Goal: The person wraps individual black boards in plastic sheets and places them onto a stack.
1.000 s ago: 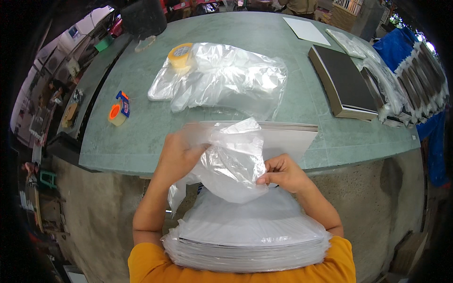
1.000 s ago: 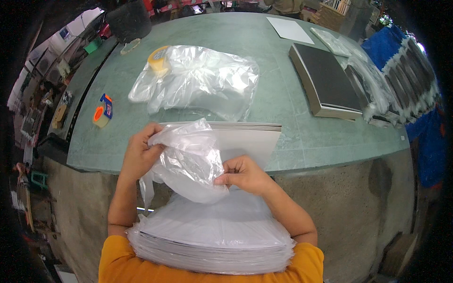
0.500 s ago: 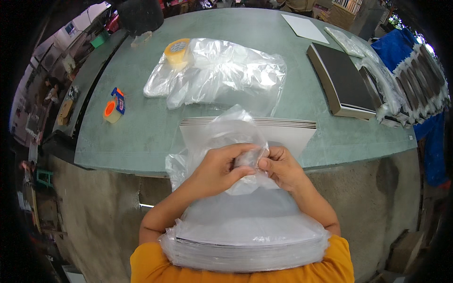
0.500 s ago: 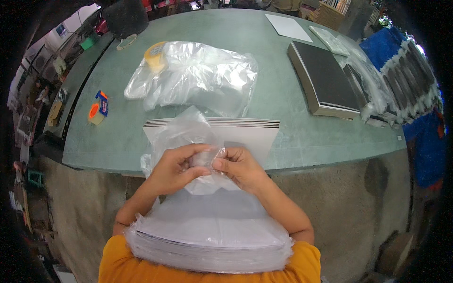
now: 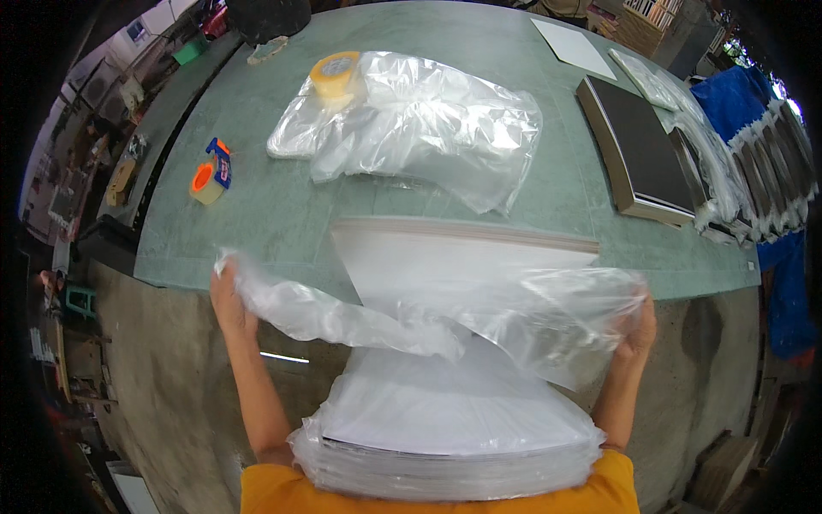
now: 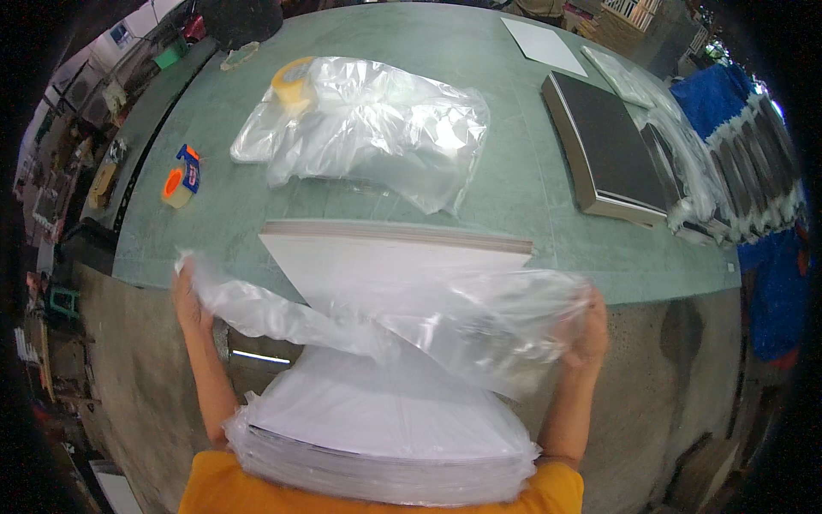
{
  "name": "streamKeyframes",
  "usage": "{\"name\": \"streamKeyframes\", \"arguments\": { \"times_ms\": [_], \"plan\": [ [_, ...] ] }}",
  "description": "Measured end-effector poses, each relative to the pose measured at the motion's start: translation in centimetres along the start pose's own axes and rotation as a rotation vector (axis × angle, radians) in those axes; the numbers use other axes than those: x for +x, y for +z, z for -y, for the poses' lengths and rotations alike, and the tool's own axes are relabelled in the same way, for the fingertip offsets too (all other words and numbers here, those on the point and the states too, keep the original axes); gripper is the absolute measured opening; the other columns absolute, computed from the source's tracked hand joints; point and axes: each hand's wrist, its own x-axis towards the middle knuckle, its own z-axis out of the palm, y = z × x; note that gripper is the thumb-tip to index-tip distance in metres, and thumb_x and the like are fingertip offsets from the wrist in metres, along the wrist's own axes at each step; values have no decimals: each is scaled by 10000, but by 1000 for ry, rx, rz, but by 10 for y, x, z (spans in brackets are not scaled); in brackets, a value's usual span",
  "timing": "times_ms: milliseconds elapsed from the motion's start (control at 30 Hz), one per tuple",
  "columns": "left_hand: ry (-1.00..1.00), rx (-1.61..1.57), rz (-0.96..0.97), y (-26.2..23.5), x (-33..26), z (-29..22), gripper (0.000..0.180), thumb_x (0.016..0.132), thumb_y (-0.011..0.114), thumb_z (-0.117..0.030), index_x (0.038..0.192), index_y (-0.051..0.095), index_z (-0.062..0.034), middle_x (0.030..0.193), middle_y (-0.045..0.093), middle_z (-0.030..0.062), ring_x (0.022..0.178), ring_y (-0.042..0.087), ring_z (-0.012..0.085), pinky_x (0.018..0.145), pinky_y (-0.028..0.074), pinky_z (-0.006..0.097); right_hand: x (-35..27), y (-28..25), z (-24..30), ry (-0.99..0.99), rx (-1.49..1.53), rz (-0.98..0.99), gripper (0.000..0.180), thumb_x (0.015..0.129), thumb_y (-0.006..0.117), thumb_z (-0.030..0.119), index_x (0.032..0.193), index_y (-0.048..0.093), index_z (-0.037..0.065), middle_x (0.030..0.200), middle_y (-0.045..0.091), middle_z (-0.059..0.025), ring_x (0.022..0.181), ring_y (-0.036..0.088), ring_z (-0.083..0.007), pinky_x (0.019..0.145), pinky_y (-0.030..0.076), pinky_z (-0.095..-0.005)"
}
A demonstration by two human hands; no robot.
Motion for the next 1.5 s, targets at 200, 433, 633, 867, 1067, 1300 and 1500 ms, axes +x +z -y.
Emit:
{"name": "streamKeyframes", "arguments": {
  "times_ms": [200, 433, 633, 867, 1067, 1300, 1500],
  "plan": [
    [458, 206, 987, 128, -101, -36, 98, 715, 547, -81, 802, 525, -41, 739, 550, 57, 652, 517, 106, 547, 396, 224, -4, 95, -32, 158, -357, 597, 131, 730, 635, 146, 705, 585, 27, 606, 546, -10, 537, 507, -77, 474, 399, -213],
    [53, 527, 1375, 172, -140, -33, 152, 718, 641, -144, 742, 565, -14, 587, 539, 40, 547, 492, 82, 509, 396, 222, -6, 112, -56, 291, -186, 600, 257, 742, 656, 257, 668, 554, 32, 579, 523, -18, 502, 460, -72, 450, 362, -214],
    [238, 642, 1052, 111, -81, -18, 89, 737, 604, -92, 768, 573, -15, 702, 585, 20, 620, 503, 66, 527, 418, 230, -5, 88, -44, 424, 73, 662, 318, 747, 648, 311, 635, 537, 34, 523, 480, -11, 465, 439, -97, 437, 346, -222],
    [817, 505, 830, 140, -133, -75, 168, 742, 612, -164, 832, 542, -41, 830, 559, 123, 762, 557, 226, 660, 440, 307, -14, 113, -13, -162, -601, 858, 209, 707, 682, 198, 700, 552, 34, 761, 516, -70, 723, 492, -162, 650, 400, -278],
    [47, 658, 1593, 172, -154, -75, 166, 756, 620, -168, 754, 520, -36, 752, 531, 105, 703, 521, 244, 581, 419, 313, -25, 146, 15, -592, -546, 694, 147, 676, 686, 109, 745, 580, 34, 1023, 507, -126, 998, 465, -206, 870, 361, -348],
    [-143, 125, 1186, 173, -134, -61, 245, 863, 504, -230, 704, 524, -45, 692, 490, 33, 665, 461, 79, 554, 355, 229, -14, 132, -4, 183, -745, 1153, 259, 774, 613, 244, 707, 560, -1, 804, 569, -90, 709, 547, -136, 605, 435, -261],
    [-112, 542, 1824, 167, -109, -67, 307, 887, 443, -294, 735, 509, -36, 710, 517, 11, 663, 457, 61, 581, 379, 214, -15, 118, 1, 271, 52, 813, 279, 721, 665, 229, 844, 580, -6, 773, 581, -62, 666, 554, -150, 599, 447, -263]
  ]
}}
